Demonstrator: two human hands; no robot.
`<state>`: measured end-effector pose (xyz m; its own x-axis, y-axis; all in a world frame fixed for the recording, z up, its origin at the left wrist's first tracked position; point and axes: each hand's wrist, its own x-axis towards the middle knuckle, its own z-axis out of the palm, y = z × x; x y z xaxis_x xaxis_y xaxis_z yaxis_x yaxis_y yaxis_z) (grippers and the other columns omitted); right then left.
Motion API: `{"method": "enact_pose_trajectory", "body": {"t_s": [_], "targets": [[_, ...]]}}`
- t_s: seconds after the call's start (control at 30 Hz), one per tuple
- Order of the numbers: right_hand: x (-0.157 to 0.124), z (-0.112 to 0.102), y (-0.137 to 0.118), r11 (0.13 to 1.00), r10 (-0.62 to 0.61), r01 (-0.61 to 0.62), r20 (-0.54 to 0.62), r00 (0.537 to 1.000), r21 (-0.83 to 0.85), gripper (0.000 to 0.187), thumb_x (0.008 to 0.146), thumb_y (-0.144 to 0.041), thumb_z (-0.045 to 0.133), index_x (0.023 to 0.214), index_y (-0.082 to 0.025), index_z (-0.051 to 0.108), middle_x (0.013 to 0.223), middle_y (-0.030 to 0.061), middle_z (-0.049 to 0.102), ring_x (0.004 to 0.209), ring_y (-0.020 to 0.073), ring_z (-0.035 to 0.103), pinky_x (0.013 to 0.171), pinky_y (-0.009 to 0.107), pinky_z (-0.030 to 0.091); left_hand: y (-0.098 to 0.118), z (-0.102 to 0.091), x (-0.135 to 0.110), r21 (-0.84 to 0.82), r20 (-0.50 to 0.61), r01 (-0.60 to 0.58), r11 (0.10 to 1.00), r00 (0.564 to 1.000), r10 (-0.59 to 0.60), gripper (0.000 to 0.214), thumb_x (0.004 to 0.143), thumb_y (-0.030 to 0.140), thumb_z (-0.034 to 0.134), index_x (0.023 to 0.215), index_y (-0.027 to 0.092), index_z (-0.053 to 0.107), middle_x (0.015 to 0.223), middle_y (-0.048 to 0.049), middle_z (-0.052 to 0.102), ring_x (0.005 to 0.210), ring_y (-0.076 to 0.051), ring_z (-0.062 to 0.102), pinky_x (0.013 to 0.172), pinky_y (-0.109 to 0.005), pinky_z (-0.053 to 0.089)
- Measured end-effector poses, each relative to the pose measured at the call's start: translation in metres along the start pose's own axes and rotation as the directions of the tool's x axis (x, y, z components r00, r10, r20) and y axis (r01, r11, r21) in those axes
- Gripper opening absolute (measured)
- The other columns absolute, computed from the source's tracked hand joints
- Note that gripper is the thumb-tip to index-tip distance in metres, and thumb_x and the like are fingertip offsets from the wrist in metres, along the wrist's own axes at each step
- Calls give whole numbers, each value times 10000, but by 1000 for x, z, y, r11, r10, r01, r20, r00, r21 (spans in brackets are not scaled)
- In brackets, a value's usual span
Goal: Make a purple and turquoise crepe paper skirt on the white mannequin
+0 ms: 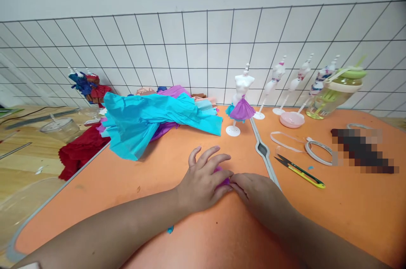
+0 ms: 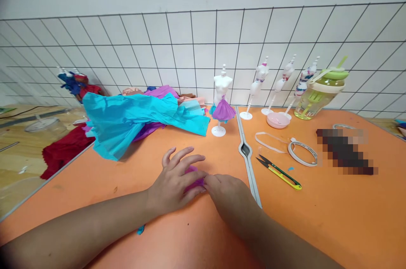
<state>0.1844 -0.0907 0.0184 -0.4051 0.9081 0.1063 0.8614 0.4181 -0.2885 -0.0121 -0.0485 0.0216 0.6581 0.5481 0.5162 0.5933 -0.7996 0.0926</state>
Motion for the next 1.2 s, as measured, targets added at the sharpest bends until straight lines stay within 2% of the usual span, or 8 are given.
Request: {"method": "enact_pose_trajectory", "body": {"t_s": [0.33,0.43,0.47,0.53,0.57,0.63,0.8,1.2], "targets": [[1,4,4,1000,21,-21,-4,1000,-7,291,957,-257,396,771,-228,617,705,-4,680,653,166,622,570,279,343,1,3,-1,12,18,-98,995,995,97,209,904,196,536,797,263,702,1139,29,682,1269,-223,484,1123,-483,79],[4,-12,28,987,102,-78,-177,979,139,196,904,-369,485,939,-248,636,869,6,705,777,170,638,675,277,409,-1,1,0,-83,95,-24,996,995,32,200,902,237,548,819,280,725,1102,11,684,1255,-242,489,1087,-491,189],[5,-17,42,971,212,-166,-308,927,170,224,871,-403,513,982,-242,625,918,22,697,800,179,630,702,287,420,-2,1,0,-129,119,21,991,993,-5,182,893,264,566,824,284,733,1095,4,683,1247,-250,490,1066,-484,238],[9,-27,75,865,501,-431,-492,713,256,276,840,-439,507,980,-224,608,951,59,671,797,205,614,669,305,423,-5,1,2,-220,152,119,968,985,-86,135,862,301,614,831,294,745,1082,-6,678,1227,-254,495,1028,-458,318],[10,-30,92,788,610,-527,-509,607,317,323,816,-451,516,1018,-210,593,987,79,661,826,223,615,665,313,428,-7,2,3,-256,156,157,954,981,-120,116,846,302,634,834,297,748,1074,-8,676,1216,-251,499,1016,-446,343],[12,-31,122,660,749,-652,-395,532,372,462,754,-465,558,1112,-172,562,1055,116,649,859,251,625,672,333,442,-9,2,4,-303,142,192,933,978,-155,103,829,292,653,849,308,752,1061,-5,673,1199,-244,504,1015,-436,361],[10,-24,151,605,783,-724,-82,617,330,538,675,-512,623,1065,-143,619,1122,155,662,988,292,632,764,363,469,-12,2,5,-338,107,172,925,984,-143,131,837,282,633,853,313,759,1022,-9,685,1167,-248,519,1008,-451,379],[12,-25,144,568,776,-698,-3,630,436,396,658,-544,638,799,-186,728,776,65,745,671,223,657,559,298,435,-11,3,6,-357,108,158,921,986,-127,123,828,277,632,840,280,754,1001,-33,694,1118,-248,550,973,-446,438]]}}
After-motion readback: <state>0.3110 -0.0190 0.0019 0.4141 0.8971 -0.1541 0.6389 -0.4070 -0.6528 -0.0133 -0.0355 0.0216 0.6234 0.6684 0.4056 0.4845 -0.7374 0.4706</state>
